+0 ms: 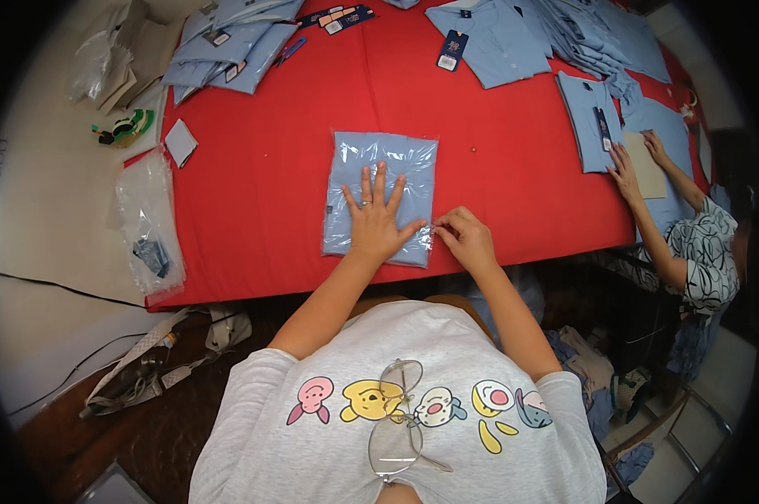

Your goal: The person folds a light blue button-up shirt using a cardboard guide, places it into a clear plastic bag, and seals the bag.

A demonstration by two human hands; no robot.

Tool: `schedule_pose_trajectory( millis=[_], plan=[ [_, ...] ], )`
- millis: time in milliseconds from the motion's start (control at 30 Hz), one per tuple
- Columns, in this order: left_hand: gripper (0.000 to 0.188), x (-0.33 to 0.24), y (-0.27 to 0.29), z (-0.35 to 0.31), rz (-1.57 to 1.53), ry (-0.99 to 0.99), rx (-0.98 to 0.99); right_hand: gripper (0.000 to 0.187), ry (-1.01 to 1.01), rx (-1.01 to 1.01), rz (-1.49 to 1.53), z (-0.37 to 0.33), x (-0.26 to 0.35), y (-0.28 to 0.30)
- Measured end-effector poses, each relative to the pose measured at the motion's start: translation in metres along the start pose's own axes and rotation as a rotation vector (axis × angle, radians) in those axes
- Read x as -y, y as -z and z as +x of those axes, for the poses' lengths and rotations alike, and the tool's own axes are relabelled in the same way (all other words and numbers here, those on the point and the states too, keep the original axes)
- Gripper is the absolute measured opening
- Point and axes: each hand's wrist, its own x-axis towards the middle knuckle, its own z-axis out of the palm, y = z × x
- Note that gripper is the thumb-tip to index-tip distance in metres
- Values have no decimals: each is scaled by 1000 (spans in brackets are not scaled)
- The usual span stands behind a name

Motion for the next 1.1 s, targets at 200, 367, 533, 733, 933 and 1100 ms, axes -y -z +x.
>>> schedule_pose_trajectory(
  millis=[200, 367, 533, 733, 933, 1100],
  plan=[
    [93, 3, -1, -1, 35, -5, 4, 7, -76, -192, 183, 3, -5, -11],
    [89, 6, -5, -2, 51, -18, -11, 7, -306, -492, 466, -9, -64, 11],
    [88, 0, 0, 1, 29, -11, 2, 18, -746, -430, 449, -137, -119, 113],
    [87, -2, 10, 5, -51, 5, 19, 47, -496, 3, -681, -208, -80, 124],
    [83, 25, 30, 36, -84, -5, -89, 77, 226, 91, -420, -99, -2, 24],
    [85, 41, 21, 52, -13, -58, 73, 81, 661, 342, -504, -42, 3, -27]
  ],
)
